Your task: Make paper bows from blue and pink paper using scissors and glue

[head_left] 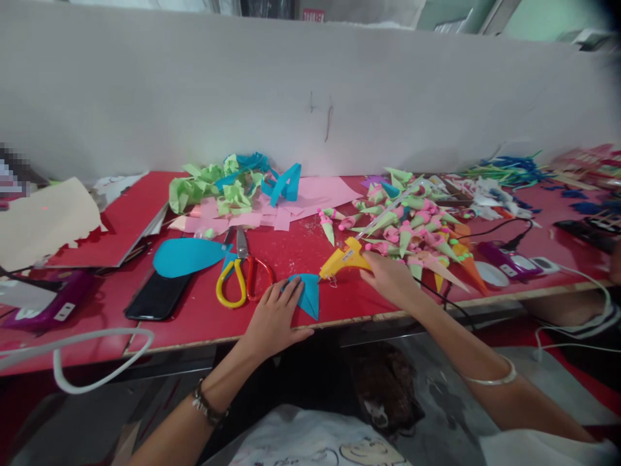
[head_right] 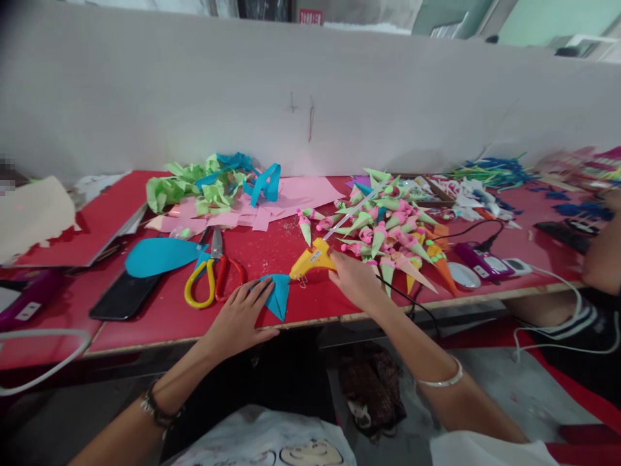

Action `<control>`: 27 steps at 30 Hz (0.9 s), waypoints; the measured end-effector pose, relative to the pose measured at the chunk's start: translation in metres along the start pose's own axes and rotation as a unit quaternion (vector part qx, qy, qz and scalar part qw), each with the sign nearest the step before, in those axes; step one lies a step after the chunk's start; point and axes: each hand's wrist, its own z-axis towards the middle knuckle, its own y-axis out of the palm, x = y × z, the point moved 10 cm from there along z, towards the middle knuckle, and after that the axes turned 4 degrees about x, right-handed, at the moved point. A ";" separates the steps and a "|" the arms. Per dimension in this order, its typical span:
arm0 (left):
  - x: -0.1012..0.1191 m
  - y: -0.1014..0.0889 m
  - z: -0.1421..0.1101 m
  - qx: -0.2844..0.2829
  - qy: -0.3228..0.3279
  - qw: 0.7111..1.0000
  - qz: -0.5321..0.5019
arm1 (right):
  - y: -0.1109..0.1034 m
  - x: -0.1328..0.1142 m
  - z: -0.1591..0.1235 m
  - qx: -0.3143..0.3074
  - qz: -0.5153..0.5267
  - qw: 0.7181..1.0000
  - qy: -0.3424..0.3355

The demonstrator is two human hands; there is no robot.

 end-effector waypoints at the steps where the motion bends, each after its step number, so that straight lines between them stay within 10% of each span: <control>1: 0.000 0.000 0.000 -0.001 0.000 1.000 0.000 | 0.000 0.000 0.000 0.000 0.000 1.000 0.002; 27: -0.007 -0.007 0.004 -0.024 0.007 0.999 -0.023 | -0.007 0.014 0.008 0.089 0.074 0.991 0.071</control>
